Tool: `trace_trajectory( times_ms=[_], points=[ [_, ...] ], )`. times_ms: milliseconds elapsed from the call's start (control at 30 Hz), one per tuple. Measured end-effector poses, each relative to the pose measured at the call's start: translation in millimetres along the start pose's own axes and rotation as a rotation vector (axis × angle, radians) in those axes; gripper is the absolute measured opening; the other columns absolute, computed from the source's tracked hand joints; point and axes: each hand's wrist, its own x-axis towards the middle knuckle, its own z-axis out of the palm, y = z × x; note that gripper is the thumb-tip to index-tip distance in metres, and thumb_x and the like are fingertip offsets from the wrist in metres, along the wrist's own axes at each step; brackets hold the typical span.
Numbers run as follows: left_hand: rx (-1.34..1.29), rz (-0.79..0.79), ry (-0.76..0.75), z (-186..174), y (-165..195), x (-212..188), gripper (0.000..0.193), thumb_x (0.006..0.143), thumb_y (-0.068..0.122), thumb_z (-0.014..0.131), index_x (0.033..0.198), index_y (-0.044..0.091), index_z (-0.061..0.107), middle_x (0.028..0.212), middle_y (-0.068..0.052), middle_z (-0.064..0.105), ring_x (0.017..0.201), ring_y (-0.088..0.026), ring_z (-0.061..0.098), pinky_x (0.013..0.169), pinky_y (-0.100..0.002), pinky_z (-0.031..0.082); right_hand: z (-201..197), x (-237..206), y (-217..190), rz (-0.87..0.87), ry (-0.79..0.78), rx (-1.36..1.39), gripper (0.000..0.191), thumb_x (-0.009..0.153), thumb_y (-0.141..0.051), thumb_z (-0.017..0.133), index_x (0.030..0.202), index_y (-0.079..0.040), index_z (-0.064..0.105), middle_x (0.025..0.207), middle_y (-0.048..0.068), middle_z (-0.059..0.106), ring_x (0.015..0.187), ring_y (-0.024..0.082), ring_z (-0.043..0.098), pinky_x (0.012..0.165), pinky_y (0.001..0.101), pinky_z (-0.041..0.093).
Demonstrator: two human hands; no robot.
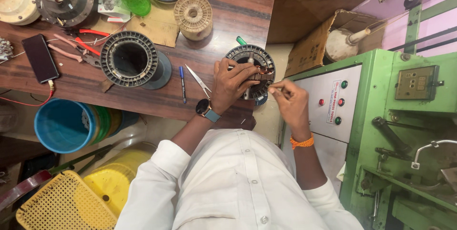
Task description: The person works on an electric motor armature at a workbench, holding the rotor with copper windings in one hand while using the other hand to manipulate and adjust components on it. They rotate the armature to reach different sides and continue working on the windings and shaft area by hand throughout the episode.
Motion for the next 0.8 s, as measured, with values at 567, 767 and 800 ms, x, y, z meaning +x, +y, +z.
trace_trajectory(
  times_ms=[567,767,800],
  points=[
    [-0.048,0.112,0.234,8.8,6.0,-22.4,0.017,0.089,0.018,0.086,0.094,0.012,0.071,0.122,-0.001,0.058,0.111,-0.021,0.052,0.097,-0.041,0.043,2.9,-14.2,-32.7,-0.410,-0.085,-0.196,0.010,0.085,-0.005,0.080,0.093,-0.001,0.074,0.077,0.011,0.067,0.063,0.021,0.062,0.059,0.0325,0.047],
    [-0.096,-0.277,0.279,10.6,21.6,-31.6,0.016,0.079,0.010,0.080,0.087,0.009,0.066,0.127,-0.009,0.056,0.112,-0.027,0.050,0.097,-0.043,0.043,3.4,26.8,-47.8,-0.419,-0.049,-0.178,0.009,0.092,-0.006,0.077,0.097,0.000,0.074,0.081,0.010,0.069,0.063,0.012,0.058,0.056,0.0295,0.045],
    [-0.090,-0.276,0.280,9.9,21.7,-30.4,0.016,0.079,0.011,0.080,0.088,0.009,0.067,0.130,-0.009,0.055,0.113,-0.027,0.049,0.098,-0.042,0.043,5.5,35.7,-49.1,-0.423,-0.042,-0.159,0.009,0.093,-0.007,0.077,0.099,0.000,0.074,0.081,0.009,0.069,0.064,0.009,0.059,0.056,0.0287,0.045]
  ],
)
